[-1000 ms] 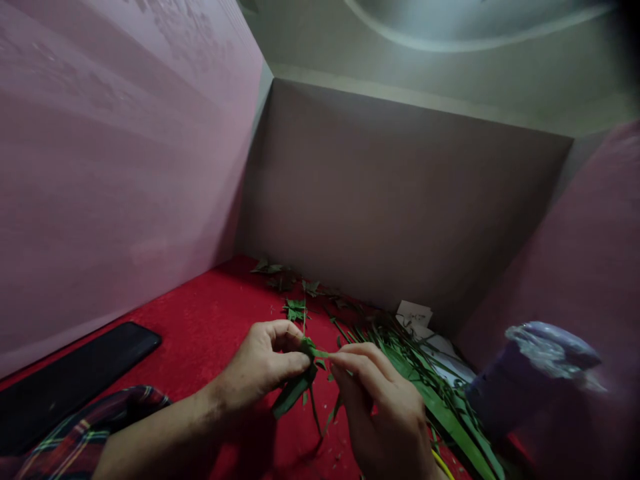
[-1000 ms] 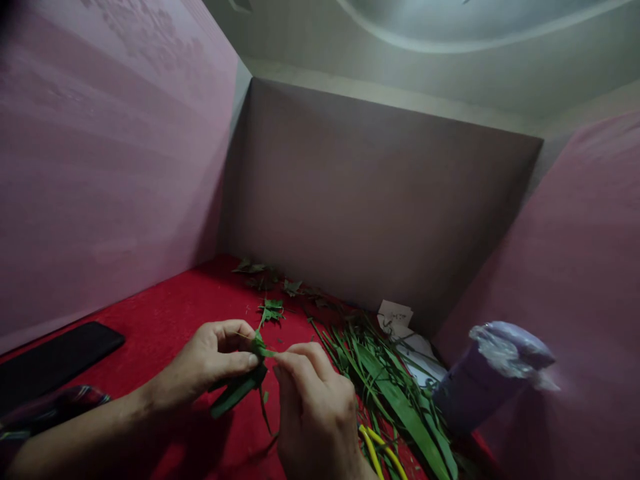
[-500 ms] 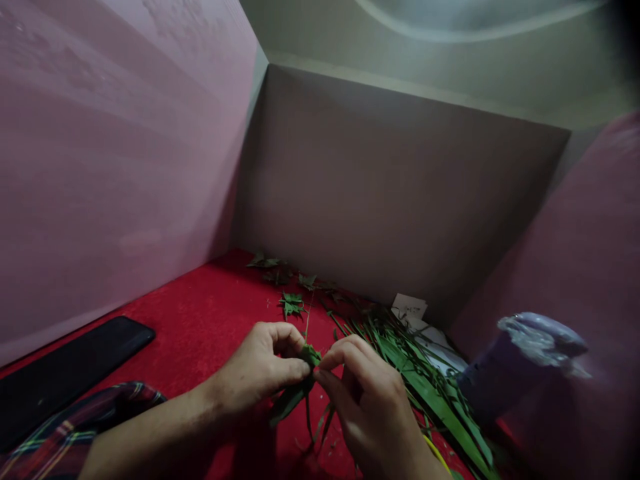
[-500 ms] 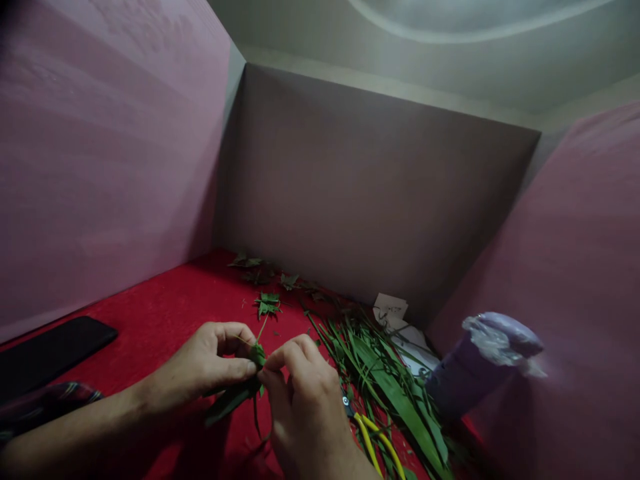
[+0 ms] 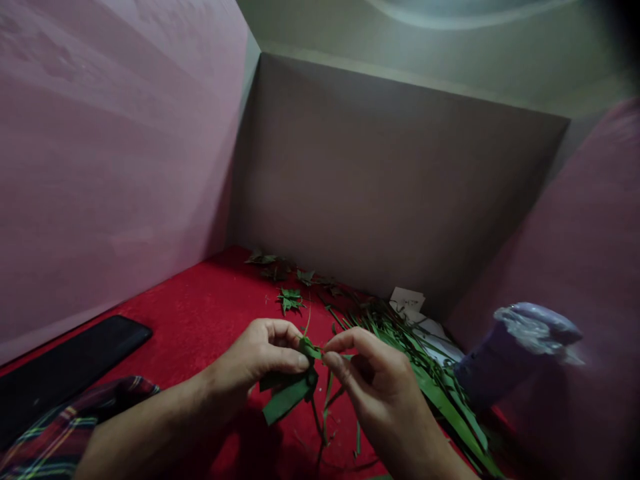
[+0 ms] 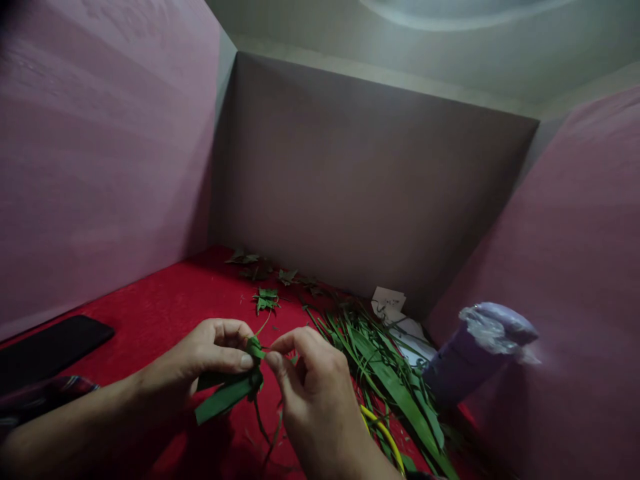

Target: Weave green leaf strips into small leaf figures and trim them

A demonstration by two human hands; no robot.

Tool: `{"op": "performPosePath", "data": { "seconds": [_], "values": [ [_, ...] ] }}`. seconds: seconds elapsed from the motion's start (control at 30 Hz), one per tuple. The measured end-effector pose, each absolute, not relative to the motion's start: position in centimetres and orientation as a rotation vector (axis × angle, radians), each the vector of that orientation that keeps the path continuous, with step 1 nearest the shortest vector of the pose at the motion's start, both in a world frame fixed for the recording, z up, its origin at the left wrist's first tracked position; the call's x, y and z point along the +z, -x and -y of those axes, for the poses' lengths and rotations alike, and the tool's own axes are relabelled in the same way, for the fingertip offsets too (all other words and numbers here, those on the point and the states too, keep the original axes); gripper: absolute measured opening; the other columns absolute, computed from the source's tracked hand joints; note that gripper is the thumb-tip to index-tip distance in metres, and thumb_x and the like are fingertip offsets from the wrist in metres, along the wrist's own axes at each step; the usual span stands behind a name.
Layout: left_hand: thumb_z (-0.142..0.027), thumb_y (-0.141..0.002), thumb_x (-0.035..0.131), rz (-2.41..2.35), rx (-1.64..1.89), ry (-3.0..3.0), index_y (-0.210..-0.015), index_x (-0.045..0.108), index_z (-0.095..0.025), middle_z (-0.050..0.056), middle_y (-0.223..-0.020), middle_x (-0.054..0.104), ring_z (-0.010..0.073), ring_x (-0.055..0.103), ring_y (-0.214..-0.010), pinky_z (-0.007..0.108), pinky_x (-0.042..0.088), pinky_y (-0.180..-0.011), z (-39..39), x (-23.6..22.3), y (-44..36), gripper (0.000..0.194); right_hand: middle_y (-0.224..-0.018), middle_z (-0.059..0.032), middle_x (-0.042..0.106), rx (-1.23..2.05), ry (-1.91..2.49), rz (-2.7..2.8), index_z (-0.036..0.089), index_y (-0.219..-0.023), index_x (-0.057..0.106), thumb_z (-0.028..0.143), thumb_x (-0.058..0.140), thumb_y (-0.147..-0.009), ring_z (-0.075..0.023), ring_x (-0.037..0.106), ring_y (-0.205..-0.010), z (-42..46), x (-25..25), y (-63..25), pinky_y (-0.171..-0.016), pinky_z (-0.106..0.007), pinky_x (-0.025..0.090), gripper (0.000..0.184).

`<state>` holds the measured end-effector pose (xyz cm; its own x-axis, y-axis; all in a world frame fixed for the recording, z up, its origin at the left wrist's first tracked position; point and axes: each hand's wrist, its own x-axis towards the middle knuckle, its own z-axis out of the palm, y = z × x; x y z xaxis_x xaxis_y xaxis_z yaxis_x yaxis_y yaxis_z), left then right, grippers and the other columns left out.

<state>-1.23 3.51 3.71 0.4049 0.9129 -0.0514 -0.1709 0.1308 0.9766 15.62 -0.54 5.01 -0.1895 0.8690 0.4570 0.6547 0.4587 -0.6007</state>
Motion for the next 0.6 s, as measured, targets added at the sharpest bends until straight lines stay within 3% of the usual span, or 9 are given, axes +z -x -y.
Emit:
{"op": "performPosePath", "data": {
  "seconds": [0.1, 0.33, 0.47, 0.6],
  "values": [
    [-0.017, -0.054, 0.070, -0.692, 0.914, -1.062, -0.065, 0.063, -0.012, 0.000, -0.056, 0.062, 0.0104, 0.055, -0.051, 0.021, 0.039, -0.051, -3.8, 3.4, 1.6, 0.013, -0.059, 0.0032, 0.047, 0.405, 1.217, 1.851, 0.020, -0.073, 0.057, 0.033, 0.049, -0.088, -0.0101, 0.038, -0.051, 0.8, 5.7, -15.9, -0.046, -0.022, 0.030, 0.022],
    [-0.014, -0.058, 0.075, -0.471, 0.891, -0.975, -0.070, 0.065, -0.013, 0.000, -0.061, 0.065, 0.0086, 0.056, -0.052, 0.018, 0.042, -0.054, -4.7, 2.1, 1.8, 0.016, -0.056, 0.0043, 0.041, 0.459, 1.193, 1.750, 0.019, -0.068, 0.055, 0.039, 0.046, -0.088, -0.0093, 0.036, -0.049, 1.5, 6.4, -15.8, -0.044, -0.021, 0.030, 0.030],
    [-0.018, -0.056, 0.080, -0.412, 0.901, -1.001, -0.071, 0.064, -0.014, 0.002, -0.064, 0.066, 0.0125, 0.060, -0.058, 0.022, 0.044, -0.058, -5.0, 1.6, 1.6, 0.022, -0.056, 0.0033, 0.051, 0.445, 1.188, 1.771, 0.020, -0.072, 0.058, 0.041, 0.043, -0.089, -0.0094, 0.039, -0.046, 1.7, 6.9, -15.6, -0.044, -0.022, 0.030, 0.030],
    [-0.021, -0.056, 0.081, -0.423, 0.928, -1.030, -0.073, 0.064, -0.015, 0.001, -0.064, 0.065, 0.0108, 0.058, -0.057, 0.019, 0.041, -0.054, -4.9, 1.7, 1.7, 0.025, -0.058, 0.0033, 0.060, 0.357, 1.210, 1.863, 0.022, -0.085, 0.059, 0.036, 0.051, -0.085, -0.0088, 0.042, -0.041, 2.2, 6.6, -15.5, -0.039, -0.021, 0.028, 0.017]
  ]
}}
